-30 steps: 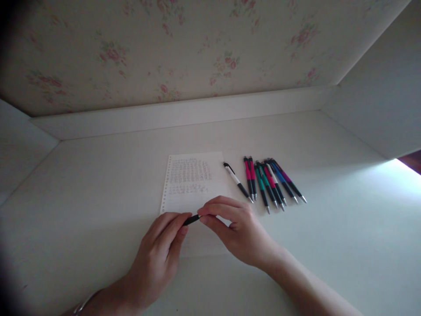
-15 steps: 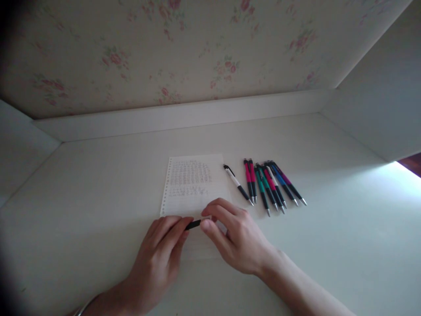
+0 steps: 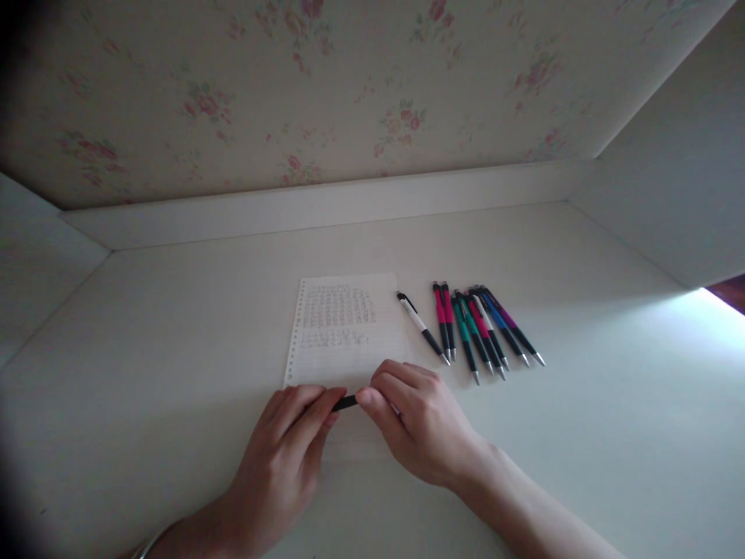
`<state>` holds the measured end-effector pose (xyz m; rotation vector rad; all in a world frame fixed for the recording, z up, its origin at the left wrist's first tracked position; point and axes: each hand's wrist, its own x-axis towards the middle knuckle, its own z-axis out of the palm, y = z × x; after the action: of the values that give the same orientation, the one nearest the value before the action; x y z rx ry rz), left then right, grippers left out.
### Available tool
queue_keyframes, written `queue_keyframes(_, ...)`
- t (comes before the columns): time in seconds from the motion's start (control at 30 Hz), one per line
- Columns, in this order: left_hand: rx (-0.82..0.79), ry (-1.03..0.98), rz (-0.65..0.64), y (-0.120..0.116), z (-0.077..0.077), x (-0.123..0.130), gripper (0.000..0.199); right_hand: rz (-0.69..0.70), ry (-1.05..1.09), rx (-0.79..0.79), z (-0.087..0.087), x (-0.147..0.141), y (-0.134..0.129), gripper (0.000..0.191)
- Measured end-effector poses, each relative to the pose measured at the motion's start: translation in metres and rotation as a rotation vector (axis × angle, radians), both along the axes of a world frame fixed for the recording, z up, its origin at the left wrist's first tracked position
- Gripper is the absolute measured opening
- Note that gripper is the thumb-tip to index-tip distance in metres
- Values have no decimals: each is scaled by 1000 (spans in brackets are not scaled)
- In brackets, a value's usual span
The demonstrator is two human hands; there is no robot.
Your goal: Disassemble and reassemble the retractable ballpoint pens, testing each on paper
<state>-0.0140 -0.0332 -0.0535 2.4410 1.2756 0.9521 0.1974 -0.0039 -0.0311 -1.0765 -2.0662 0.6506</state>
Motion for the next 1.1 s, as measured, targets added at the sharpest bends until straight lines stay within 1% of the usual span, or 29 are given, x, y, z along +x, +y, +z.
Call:
queue_keyframes(0.1,3,-9,10,1,-1,0,30,16,66,-42,2,4,-2,20)
queue_keyframes(0.2,-15,-10,14,2,-2,1,31,52,143,-34,3,3,-1,15)
queue_keyframes(0.27,-18,-8,10,1,-1,1,31,53,144,-28,2,1,0,11)
queue_keyframes(0.37,-15,-2,3,1,0,2,31,-10,80,-14,2,-1,0,20)
queue_keyframes(0.43,-4,-7,7,1,0,1,30,-18,78,-13,2,0,0,17)
queue_keyframes(0.57,8,-8,18,1,-1,1,30,22,130,-26,3,1,-2,14)
queue_keyframes(0.63,7,-1,21,1,-1,1,30,-1,115,-32,2,-1,-1,10)
queue_keyframes(0.7,7,0,20,1,-1,1,29,-41,84,-44,1,-3,-1,14)
queue_keyframes(0.77,7,-3,14,1,0,2,29,-49,70,-47,1,-4,0,18)
queue_keyframes(0.83,6,-9,8,2,1,2,29,-51,77,-35,1,-5,-1,19)
queue_keyframes(1.0,12,-25,-3,2,3,0,25,-110,56,2,0,-7,-5,28)
queue_keyframes(1.1,35,-17,-1,3,4,-1,19,-103,59,0,0,-8,-8,30)
